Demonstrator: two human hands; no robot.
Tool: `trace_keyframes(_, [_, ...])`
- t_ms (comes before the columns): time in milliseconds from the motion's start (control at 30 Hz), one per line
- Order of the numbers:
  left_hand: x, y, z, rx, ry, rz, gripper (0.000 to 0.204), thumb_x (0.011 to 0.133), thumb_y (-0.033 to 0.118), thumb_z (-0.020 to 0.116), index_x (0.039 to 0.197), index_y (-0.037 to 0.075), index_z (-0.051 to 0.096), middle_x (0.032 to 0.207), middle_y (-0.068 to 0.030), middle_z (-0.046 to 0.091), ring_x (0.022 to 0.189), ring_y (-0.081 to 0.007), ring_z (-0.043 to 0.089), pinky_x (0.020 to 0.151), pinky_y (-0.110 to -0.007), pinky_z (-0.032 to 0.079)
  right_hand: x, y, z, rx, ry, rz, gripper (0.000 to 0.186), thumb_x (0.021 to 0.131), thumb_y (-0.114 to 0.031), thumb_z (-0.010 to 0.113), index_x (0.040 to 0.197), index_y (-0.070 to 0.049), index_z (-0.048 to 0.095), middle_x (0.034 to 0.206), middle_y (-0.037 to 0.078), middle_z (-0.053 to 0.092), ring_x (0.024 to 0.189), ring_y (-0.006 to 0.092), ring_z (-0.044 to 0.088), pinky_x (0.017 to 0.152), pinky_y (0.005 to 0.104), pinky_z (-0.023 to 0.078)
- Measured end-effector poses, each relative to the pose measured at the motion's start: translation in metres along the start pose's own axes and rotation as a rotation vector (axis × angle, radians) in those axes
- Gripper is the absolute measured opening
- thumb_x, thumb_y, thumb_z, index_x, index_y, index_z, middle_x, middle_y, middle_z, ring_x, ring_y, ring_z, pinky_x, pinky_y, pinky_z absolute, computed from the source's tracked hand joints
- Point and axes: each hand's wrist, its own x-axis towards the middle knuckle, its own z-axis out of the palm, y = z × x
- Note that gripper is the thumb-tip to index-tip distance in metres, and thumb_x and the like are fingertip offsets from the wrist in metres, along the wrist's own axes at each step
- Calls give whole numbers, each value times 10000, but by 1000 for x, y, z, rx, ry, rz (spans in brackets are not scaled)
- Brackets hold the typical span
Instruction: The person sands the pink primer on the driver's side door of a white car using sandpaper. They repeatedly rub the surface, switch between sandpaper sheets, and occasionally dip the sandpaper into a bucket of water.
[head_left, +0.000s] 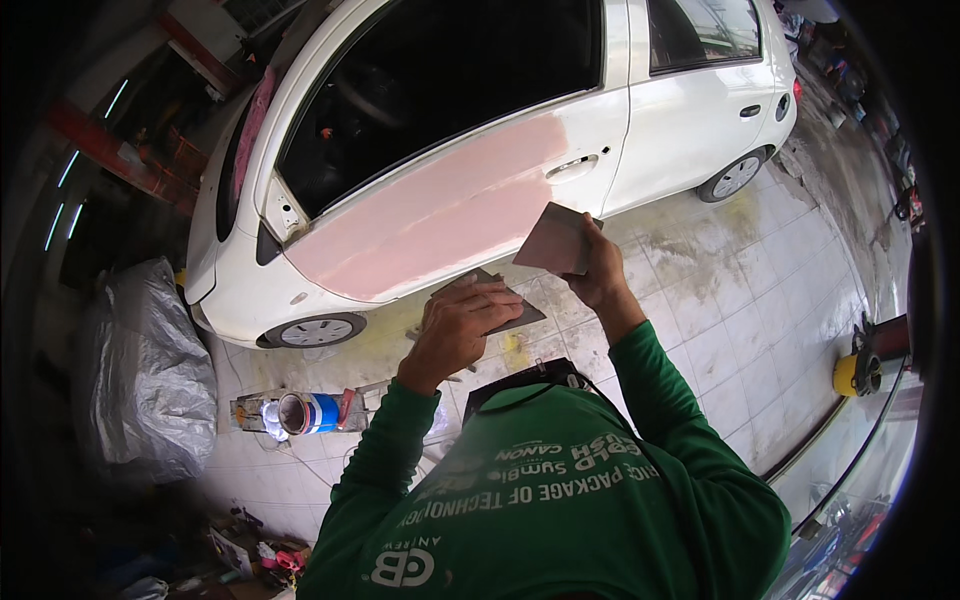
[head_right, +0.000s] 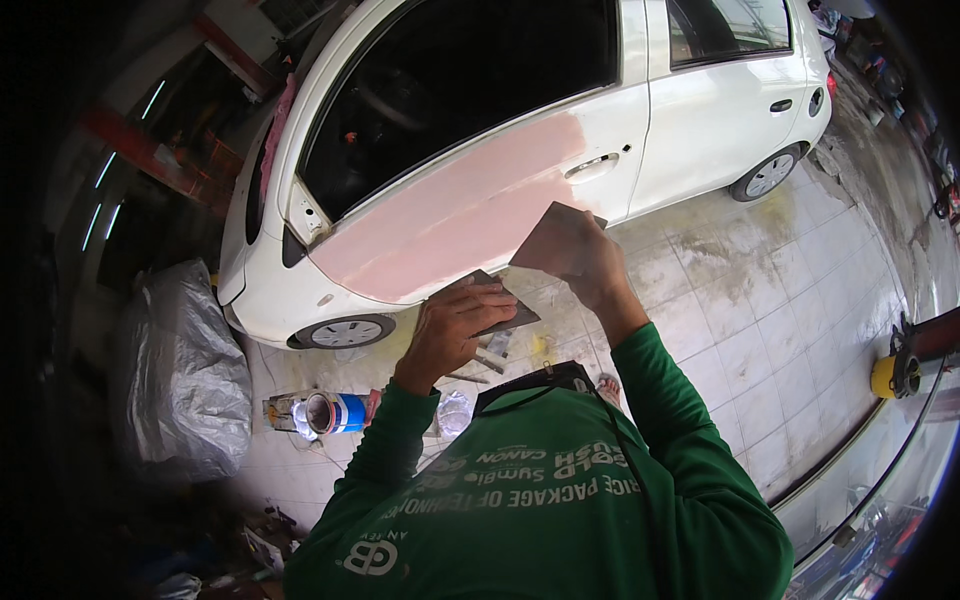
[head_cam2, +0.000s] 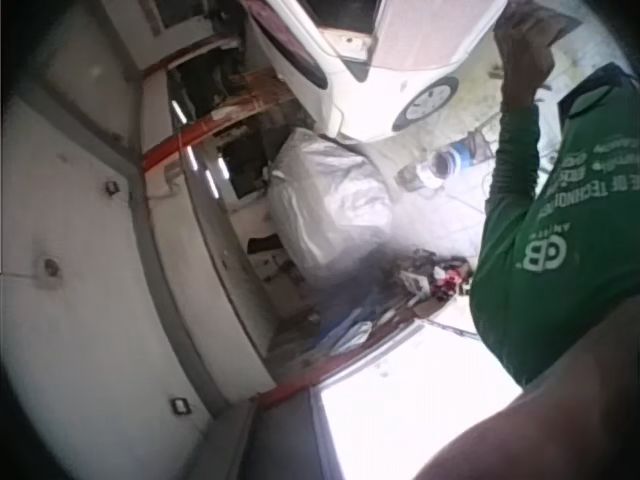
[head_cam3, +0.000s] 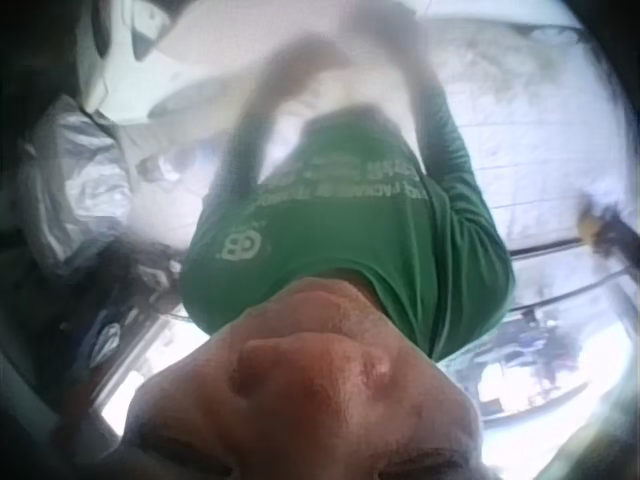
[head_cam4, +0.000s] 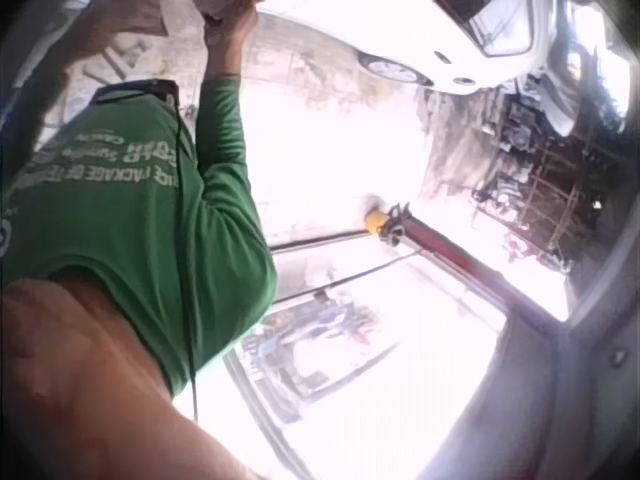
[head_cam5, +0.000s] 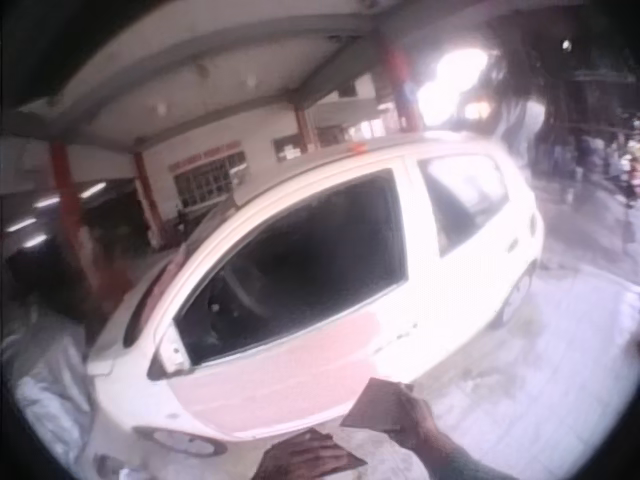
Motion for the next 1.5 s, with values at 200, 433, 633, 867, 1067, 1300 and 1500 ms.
trace_keyframes(200, [32,45,-31,-182,394,130,431,799,-75,603,1200,56,691,1322,-98,670,1305,-323,586,1106,-453,481,-18,2,18,97,-363,101,558,1116,-397,355,1439,41,478,1419,143,577,1275,266,575,1007,422,504])
trace_keyframes(433, [-25,-46,36,210,224,-146,423,788,-94,629,1159,92,710,1237,-64,669,1143,-303,639,977,-410,554,-34,17,6,214,-352,43,602,1088,-455,421,1497,-14,414,1450,140,543,1302,280,554,1094,438,468])
trace_keyframes(633, [-9,13,-14,-41,153,-59,408,773,-112,610,1101,107,714,1115,-17,640,1062,-247,655,873,-397,589,-13,-11,7,-60,-281,-133,637,1084,-482,419,1486,13,428,1422,161,559,1271,294,585,1060,426,503])
trace_keyframes(867, [20,-32,-58,89,301,-66,487,785,-148,564,1166,100,741,1205,-61,726,1139,-291,669,932,-383,593,-32,5,42,-498,-397,-180,702,1080,-557,380,1411,48,507,1294,160,631,1145,238,646,954,356,543])
trace_keyframes(1067, [6,-11,-5,-33,97,-78,479,760,-145,582,1098,131,779,1143,-52,753,1145,-246,681,1004,-394,552,15,23,21,-336,-178,-39,618,1093,-487,408,1344,56,564,1220,135,667,1070,223,675,917,339,547])
trace_keyframes(1300, [8,28,-49,-184,375,-4,434,807,-136,580,1178,41,721,1269,-118,704,1276,-322,616,1095,-466,490,-9,-2,32,38,-326,32,496,1088,-402,464,1408,-25,490,1276,137,646,1113,229,681,895,348,590])
trace_keyframes(1500, [12,-27,11,-11,393,-133,440,855,-137,550,1249,6,683,1365,-145,636,1276,-335,600,1092,-443,492,-31,17,38,208,-369,152,552,1064,-424,511,1449,-33,452,1326,137,618,1166,247,651,975,388,565])
